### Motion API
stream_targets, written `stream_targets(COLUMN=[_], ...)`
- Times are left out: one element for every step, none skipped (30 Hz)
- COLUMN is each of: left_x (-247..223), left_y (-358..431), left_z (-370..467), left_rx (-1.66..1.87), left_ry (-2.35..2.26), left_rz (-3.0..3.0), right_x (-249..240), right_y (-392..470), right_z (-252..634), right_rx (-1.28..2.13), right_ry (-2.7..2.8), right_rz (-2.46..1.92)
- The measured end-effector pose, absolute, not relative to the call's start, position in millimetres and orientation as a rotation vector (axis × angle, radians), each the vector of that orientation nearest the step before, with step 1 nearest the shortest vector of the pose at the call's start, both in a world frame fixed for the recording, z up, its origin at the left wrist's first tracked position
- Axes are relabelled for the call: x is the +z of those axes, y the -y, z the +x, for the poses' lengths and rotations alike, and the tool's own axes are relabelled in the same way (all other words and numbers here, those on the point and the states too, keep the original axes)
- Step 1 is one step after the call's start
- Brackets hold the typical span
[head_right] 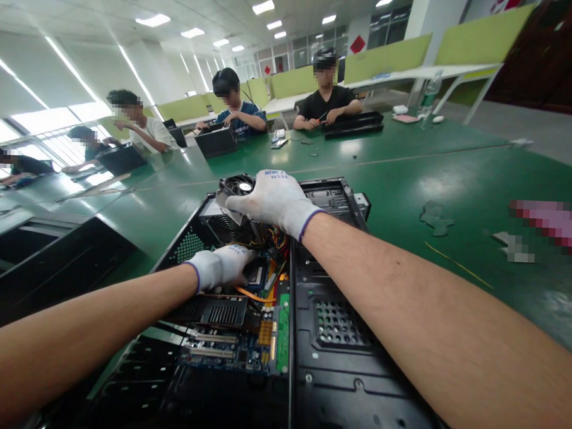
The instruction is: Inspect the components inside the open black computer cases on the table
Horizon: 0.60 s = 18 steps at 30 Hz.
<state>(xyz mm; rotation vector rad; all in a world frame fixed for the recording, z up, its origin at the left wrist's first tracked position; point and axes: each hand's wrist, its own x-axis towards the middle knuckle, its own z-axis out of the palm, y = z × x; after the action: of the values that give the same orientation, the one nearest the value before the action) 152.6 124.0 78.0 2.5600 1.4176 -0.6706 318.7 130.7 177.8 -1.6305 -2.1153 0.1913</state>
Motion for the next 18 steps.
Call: stream_targets(left_x=[78,78,77,77,76,75,75,75,76,77,79,80,82,84,85,86,87,87], left_y=[-124,-124,-125,-125,-125,-126,-126,-125,-125,-124,-123,-122,-121,-120,-119,-118,-118,-118], left_z=[153,153,152,152,152,152,152,153,153,154,154,155,156,156,157,157,158,158], left_rx=[-0.673,-0.672,-0.67,-0.666,-0.662,-0.658,-0.656,-0.656,-0.658,-0.661,-0.664,-0.666,-0.667,-0.666,-0.666,-0.665,-0.666,-0.667], left_ry=[-1.412,-1.406,-1.399,-1.393,-1.388,-1.385,-1.383,-1.382,-1.384,-1.389,-1.396,-1.404,-1.411,-1.416,-1.418,-1.419,-1.419,-1.418], left_rz=[2.558,2.558,2.56,2.563,2.567,2.569,2.571,2.57,2.568,2.564,2.559,2.554,2.549,2.546,2.544,2.542,2.541,2.539], right_x=[178,178,178,178,178,178,177,177,177,177,177,177,177,177,178,178,178,178], right_y=[-131,-131,-131,-131,-131,-132,-132,-132,-132,-132,-133,-133,-133,-133,-133,-132,-132,-132], right_z=[319,318,318,318,318,319,319,319,319,319,319,318,318,318,318,318,318,318], right_rx=[0.189,0.187,0.185,0.184,0.184,0.187,0.19,0.192,0.192,0.193,0.195,0.196,0.197,0.197,0.197,0.197,0.196,0.195], right_ry=[2.121,2.124,2.124,2.125,2.123,2.122,2.122,2.123,2.123,2.124,2.126,2.129,2.132,2.135,2.138,2.143,2.146,2.149], right_rz=[-1.63,-1.631,-1.633,-1.634,-1.633,-1.632,-1.632,-1.632,-1.634,-1.636,-1.639,-1.639,-1.639,-1.636,-1.634,-1.631,-1.629,-1.628])
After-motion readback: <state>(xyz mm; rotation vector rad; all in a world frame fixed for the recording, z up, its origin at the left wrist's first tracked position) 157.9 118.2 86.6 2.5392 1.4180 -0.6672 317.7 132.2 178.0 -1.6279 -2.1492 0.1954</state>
